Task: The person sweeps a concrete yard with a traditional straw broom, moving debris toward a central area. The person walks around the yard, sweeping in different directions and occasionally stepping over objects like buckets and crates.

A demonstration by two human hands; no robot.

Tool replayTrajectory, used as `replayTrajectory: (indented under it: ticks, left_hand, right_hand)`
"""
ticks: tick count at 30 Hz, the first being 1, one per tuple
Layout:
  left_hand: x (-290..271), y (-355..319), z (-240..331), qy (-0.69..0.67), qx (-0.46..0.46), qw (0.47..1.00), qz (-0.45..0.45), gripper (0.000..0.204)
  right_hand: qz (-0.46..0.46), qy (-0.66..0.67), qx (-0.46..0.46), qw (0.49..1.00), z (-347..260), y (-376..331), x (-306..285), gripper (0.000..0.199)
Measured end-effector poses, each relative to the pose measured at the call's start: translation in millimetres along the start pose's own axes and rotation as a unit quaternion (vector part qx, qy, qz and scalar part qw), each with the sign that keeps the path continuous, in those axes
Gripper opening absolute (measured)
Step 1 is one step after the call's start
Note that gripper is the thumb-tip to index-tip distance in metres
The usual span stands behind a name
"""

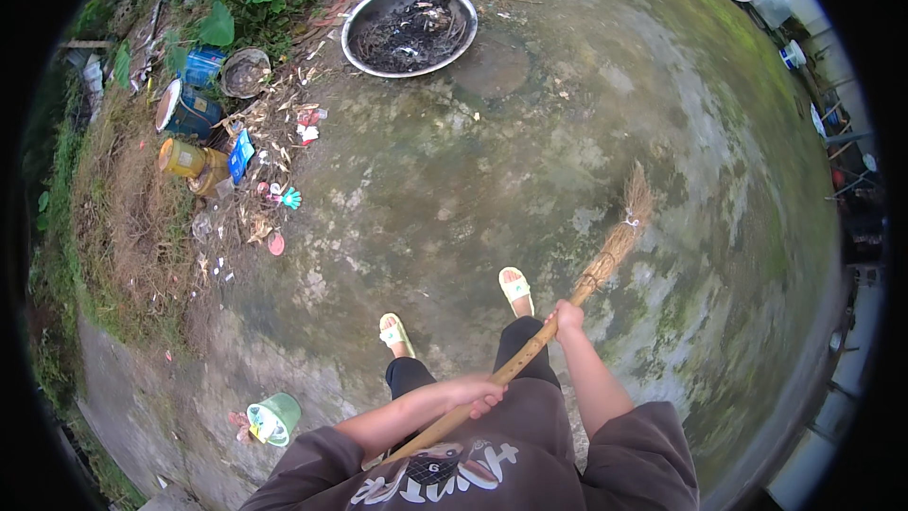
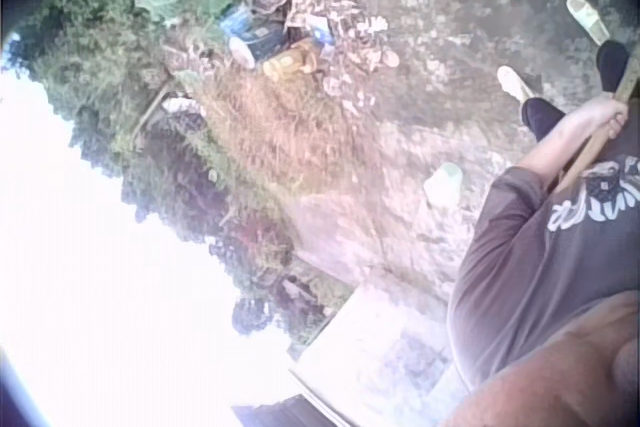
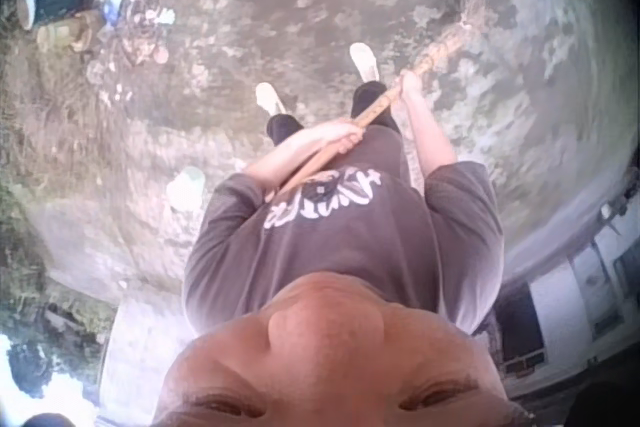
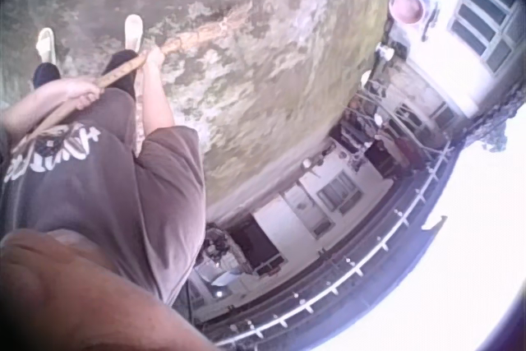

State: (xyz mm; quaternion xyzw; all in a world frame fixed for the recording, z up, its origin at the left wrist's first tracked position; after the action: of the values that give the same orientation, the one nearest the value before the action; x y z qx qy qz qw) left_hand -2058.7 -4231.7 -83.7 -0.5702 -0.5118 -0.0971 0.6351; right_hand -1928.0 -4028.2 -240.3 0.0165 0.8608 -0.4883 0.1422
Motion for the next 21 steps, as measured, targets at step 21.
replayTrajectory:
  ticks: [21]
  left_hand:
    - [-134, -303, -332, -0.193, 0.227, 0.932, 0.208, 0.022]
  right_hand:
    - [-0.294, -0.111, -0.068, 0.947, 268, -384, 303, 0.026]
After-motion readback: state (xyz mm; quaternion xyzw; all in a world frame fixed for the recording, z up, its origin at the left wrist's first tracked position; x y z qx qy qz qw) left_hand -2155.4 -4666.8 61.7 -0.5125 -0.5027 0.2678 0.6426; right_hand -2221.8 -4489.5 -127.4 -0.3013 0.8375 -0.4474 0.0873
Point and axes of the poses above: each hand's wrist, its own y-axis towards the middle knuckle, its own x-axis out of the palm, z = x × y, the point moved 3 cm from there along y, towards the middle knuckle, and after that the axes turned 6 degrees about -x, right-handed, at the moved point
